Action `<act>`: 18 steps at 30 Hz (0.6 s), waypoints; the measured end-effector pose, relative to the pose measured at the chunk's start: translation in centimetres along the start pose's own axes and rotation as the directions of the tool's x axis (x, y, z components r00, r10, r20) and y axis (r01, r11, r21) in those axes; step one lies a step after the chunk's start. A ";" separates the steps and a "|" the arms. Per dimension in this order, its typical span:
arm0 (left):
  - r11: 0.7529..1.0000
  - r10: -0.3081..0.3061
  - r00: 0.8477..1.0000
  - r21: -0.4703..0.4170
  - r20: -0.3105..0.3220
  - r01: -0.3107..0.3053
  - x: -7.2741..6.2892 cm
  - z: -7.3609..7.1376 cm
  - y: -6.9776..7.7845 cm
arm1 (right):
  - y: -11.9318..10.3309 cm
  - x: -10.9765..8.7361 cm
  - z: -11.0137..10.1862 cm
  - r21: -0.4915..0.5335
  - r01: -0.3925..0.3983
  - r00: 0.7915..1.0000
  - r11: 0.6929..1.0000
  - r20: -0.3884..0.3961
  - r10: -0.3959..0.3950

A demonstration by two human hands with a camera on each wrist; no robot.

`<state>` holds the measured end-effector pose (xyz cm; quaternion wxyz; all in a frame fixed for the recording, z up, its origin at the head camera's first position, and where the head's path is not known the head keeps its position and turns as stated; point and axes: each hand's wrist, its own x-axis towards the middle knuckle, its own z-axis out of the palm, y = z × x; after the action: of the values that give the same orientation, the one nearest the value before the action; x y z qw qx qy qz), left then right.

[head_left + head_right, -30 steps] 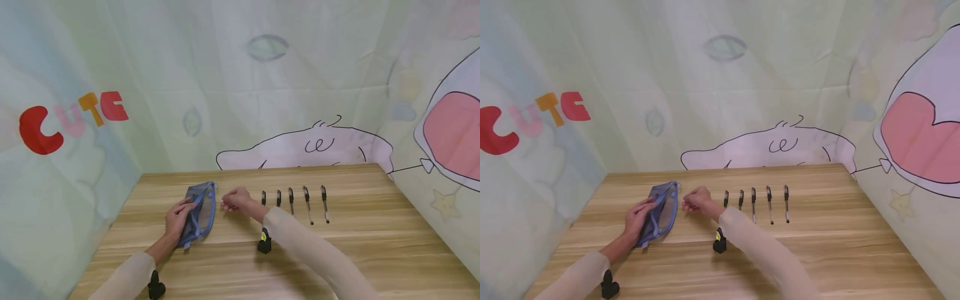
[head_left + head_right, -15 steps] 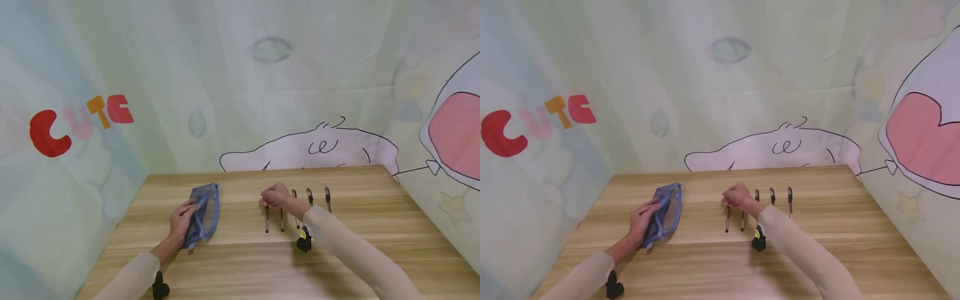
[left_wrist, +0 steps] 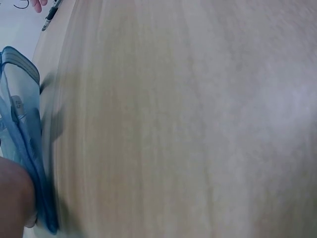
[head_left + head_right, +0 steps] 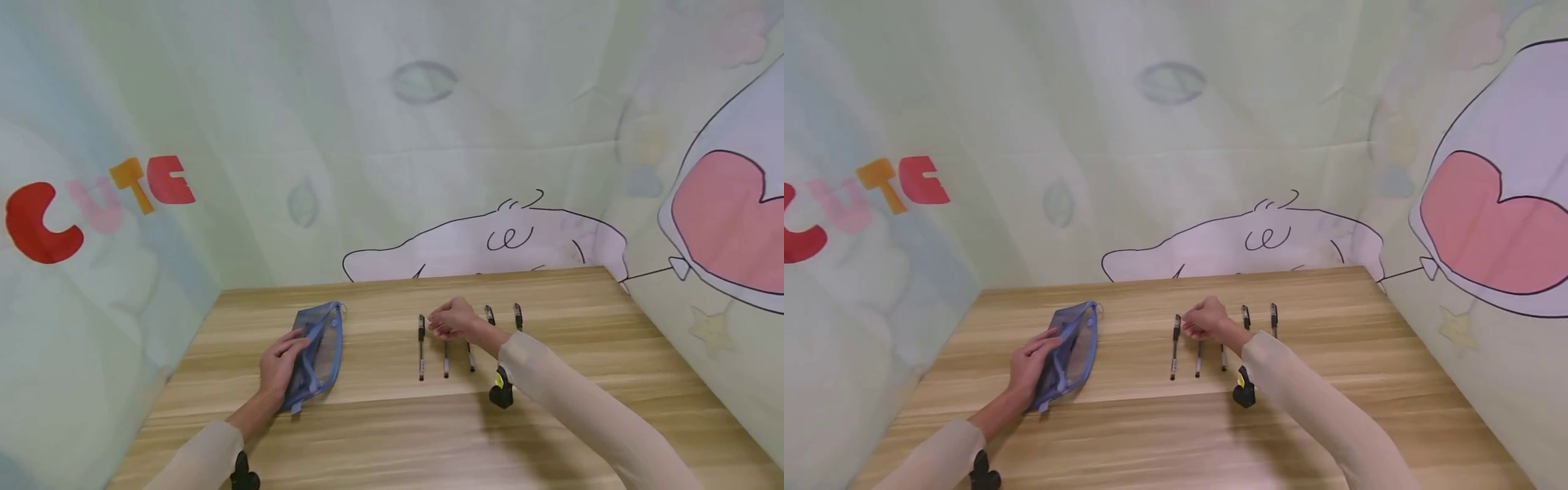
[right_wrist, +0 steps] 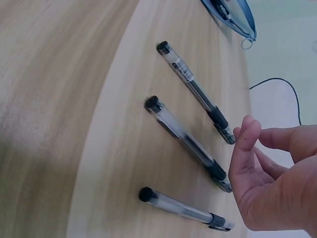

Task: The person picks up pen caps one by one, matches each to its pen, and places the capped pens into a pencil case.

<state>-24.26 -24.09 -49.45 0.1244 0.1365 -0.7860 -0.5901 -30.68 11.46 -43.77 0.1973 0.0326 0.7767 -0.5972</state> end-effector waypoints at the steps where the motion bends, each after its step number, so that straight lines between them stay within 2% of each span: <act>1: 1.000 0.002 1.000 -0.004 0.001 -0.002 0.0 0.0 0.0 | 0.1 0.1 0.0 -0.001 -0.003 1.000 1.000 0.004 0.003; 8: 1.000 -0.020 0.999 -0.012 -0.033 0.020 -0.2 -0.5 -0.1 | 0.4 0.6 1.0 0.025 -0.027 0.999 0.999 0.047 0.026; 18: 0.999 -0.014 1.000 -0.043 -0.015 0.013 0.1 0.1 0.0 | 0.4 1.2 1.0 -0.010 -0.030 0.999 0.999 0.022 0.031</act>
<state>-24.35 -24.03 -49.49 0.1293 0.1437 -0.7711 -0.6067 -31.37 10.39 -44.72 0.2152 0.0369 0.7767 -0.5908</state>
